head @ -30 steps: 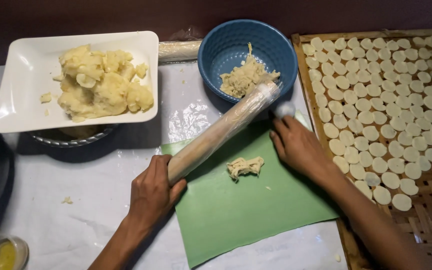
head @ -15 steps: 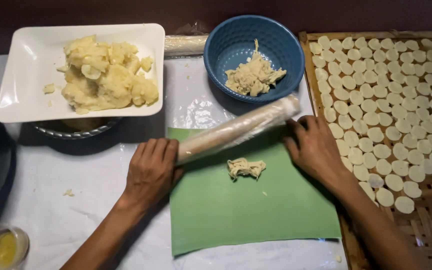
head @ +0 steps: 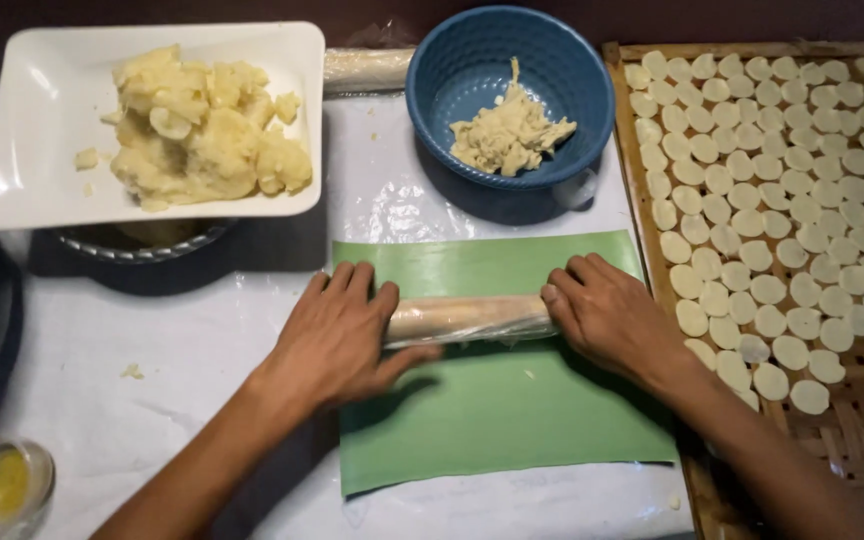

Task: Picking up small dough circles and placing them on a tray, then rolling out fresh dough with a rolling pin

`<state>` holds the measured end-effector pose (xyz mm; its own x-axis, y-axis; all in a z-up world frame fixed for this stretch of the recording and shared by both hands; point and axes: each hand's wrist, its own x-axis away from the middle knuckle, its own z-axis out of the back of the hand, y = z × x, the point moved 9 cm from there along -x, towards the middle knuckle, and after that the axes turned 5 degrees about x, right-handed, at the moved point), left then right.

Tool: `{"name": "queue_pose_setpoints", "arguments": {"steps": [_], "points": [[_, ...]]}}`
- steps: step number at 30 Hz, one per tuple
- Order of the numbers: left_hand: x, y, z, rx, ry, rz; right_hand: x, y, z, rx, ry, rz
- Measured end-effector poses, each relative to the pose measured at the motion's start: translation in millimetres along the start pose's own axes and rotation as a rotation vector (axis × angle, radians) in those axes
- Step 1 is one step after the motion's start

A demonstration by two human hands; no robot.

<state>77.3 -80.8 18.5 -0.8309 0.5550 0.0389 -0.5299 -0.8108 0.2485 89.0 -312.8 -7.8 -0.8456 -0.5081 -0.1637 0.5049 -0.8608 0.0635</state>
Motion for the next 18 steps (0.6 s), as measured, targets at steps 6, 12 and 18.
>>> {"name": "queue_pose_setpoints", "arguments": {"steps": [6, 12, 18], "points": [[-30.8, -58.8, -56.5, 0.070, 0.118, 0.302, 13.8, 8.0, -35.0, 0.002, 0.042, -0.134], [-28.7, -20.9, -2.9, 0.000, 0.350, 0.104, 9.0, 3.9, -13.4, -0.029, 0.157, -0.274], [7.7, 5.6, -12.8, -0.136, 0.561, 0.005, 38.3, -32.6, -0.6, 0.070, 0.317, -0.148]]}}
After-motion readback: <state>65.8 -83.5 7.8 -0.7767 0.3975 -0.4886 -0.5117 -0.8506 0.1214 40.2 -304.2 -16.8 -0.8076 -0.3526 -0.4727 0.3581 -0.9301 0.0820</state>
